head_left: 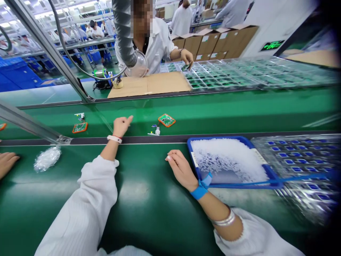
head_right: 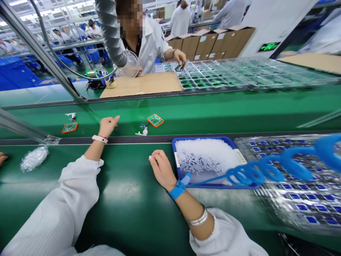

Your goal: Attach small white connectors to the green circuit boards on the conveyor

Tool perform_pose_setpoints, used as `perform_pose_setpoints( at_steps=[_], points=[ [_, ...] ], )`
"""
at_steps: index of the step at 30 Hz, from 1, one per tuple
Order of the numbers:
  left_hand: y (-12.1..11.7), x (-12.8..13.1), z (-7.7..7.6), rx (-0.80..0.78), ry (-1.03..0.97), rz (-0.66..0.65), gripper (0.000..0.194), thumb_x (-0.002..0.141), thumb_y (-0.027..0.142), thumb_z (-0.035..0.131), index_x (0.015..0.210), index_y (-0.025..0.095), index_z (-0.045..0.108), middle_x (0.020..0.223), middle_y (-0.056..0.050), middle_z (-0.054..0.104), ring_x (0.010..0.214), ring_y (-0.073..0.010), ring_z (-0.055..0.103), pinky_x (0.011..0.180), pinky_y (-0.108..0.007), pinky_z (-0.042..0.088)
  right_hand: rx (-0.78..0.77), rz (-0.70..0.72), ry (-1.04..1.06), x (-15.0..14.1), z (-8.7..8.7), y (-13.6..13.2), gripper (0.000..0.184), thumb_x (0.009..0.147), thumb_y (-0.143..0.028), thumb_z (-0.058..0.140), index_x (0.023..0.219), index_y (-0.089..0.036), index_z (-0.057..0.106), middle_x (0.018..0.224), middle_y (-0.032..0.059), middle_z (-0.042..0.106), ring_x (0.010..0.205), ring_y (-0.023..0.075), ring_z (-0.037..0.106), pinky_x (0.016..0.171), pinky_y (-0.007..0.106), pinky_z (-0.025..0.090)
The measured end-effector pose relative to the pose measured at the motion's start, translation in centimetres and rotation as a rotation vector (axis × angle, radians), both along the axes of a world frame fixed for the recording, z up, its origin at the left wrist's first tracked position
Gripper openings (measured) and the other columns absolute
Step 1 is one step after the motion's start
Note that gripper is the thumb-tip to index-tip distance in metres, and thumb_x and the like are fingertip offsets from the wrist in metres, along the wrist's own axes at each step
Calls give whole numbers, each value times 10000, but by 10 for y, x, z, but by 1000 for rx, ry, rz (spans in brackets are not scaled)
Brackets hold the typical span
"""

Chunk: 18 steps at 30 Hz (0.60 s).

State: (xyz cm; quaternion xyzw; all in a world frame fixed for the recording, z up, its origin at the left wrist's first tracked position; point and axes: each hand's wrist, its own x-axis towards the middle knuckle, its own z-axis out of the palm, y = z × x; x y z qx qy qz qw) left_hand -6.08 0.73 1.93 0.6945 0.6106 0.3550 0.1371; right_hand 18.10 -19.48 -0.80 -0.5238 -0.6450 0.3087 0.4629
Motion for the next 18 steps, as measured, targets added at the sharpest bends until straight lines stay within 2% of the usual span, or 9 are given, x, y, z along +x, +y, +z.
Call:
perform_pose_setpoints(
  at_steps=[1,3,5,6,8,10,14,18],
  points=[
    [-8,25,-1,-8,94,-85,484,825,557,452,547,173,551,558,-25,586,618,-159,569,652,-274,449,-1,0,-1,0,0,0,319,918,-384,366,741,-199,557,896,73,517,869,189,521,794,357,442],
    [-23,70,-4,-3,277,-240,394,801,558,506,746,180,604,769,-45,651,749,-189,594,697,-291,453,-4,1,-4,0,0,0,304,916,-373,374,746,-196,554,898,73,514,869,187,521,799,354,439],
    [-34,99,-6,-5,460,-240,397,763,517,584,957,171,586,980,-103,641,931,-264,578,773,-354,451,-8,1,-6,0,0,0,286,914,-355,379,752,-193,550,902,73,512,869,184,521,804,353,437],
    [-35,105,-6,-31,521,-229,396,772,465,592,1029,166,563,1048,-126,621,990,-288,560,801,-381,445,-8,1,-6,0,0,-1,279,913,-347,381,750,-194,547,900,73,511,868,183,520,804,353,436],
    [-32,103,-6,-100,575,-223,350,801,347,571,1096,162,536,1085,-138,610,1022,-290,556,830,-396,440,-1,3,-3,0,1,-1,271,911,-337,386,738,-196,540,895,70,511,871,182,516,804,352,436],
    [-22,88,-4,-154,570,-258,323,800,281,565,1100,165,545,1041,-110,634,962,-247,590,823,-353,453,8,8,1,0,1,-1,273,909,-337,392,720,-199,533,888,68,511,869,182,513,803,352,437],
    [2,50,0,-211,558,-316,360,740,296,623,1072,158,597,980,-60,656,871,-183,611,780,-264,473,7,10,-1,0,2,-1,268,906,-340,400,717,-197,524,885,69,510,869,184,514,812,354,436],
    [13,30,5,-193,578,-240,250,699,256,620,933,182,670,974,-65,641,914,-220,584,808,-304,462,10,12,-11,0,1,-1,246,904,-320,408,713,-196,500,888,67,502,875,178,513,822,349,431]
  ],
)
